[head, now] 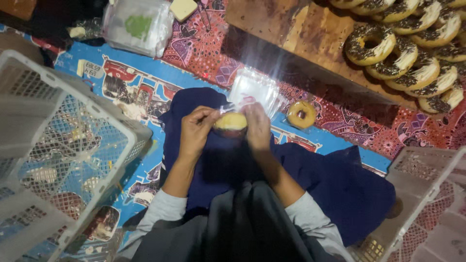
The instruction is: The person sits on the floor and repeatedly picks up doughnuts from a wooden board, places each into a clear plastic bag, and sets the bagged doughnut into a white plastic crate. The person handles doughnuts one at a time throughout the clip.
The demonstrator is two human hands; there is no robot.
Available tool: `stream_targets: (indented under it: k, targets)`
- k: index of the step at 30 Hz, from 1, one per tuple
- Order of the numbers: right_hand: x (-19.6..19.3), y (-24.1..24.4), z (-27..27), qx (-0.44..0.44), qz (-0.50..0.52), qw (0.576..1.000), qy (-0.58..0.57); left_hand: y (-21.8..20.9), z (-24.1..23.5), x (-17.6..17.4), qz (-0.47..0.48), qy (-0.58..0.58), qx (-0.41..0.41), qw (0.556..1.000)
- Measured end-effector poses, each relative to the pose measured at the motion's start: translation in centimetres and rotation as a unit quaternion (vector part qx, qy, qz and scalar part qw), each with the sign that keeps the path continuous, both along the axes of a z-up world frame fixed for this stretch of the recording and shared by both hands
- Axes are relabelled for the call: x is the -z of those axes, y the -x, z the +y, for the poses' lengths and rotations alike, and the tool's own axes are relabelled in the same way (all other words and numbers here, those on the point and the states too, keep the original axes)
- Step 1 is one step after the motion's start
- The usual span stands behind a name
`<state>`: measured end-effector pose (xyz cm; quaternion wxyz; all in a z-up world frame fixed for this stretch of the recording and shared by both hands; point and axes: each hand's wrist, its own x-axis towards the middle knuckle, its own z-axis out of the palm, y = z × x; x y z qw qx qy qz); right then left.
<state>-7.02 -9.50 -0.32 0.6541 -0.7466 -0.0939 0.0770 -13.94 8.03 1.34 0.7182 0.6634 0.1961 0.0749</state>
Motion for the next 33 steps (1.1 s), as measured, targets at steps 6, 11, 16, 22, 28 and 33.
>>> stream_targets:
  k: [6, 11, 16, 22, 28, 33]
  targets:
    - [-1.7, -0.7, 0.2, -0.041, 0.051, 0.995, -0.069, 0.7, 0.4, -4.2, -0.177, -0.185, -0.079, 0.963]
    - [-4.2, -1.0, -0.4, -0.25, 0.218, 0.914, -0.234, 1.6, 1.7, -4.2, -0.149, -0.069, -0.064, 0.984]
    - [-2.1, -3.0, -0.6, -0.357, 0.156, 0.913, -0.117, 1.8, 1.8, -1.9, -0.083, 0.029, -0.05, 0.995]
    - [-0.9, -4.4, -1.0, -0.039, 0.136, 0.982, 0.124, 2.4, 2.4, -0.5, -0.023, 0.055, -0.076, 0.995]
    - [-3.9, 1.8, -0.9, -0.187, 0.062, 0.98, -0.015, 2.1, 1.2, -0.6, -0.02, -0.001, -0.156, 0.988]
    - [-4.7, 2.6, 1.6, -0.104, -0.098, 0.987, 0.072, 2.1, 2.0, -2.0, -0.159, -0.019, -0.153, 0.975]
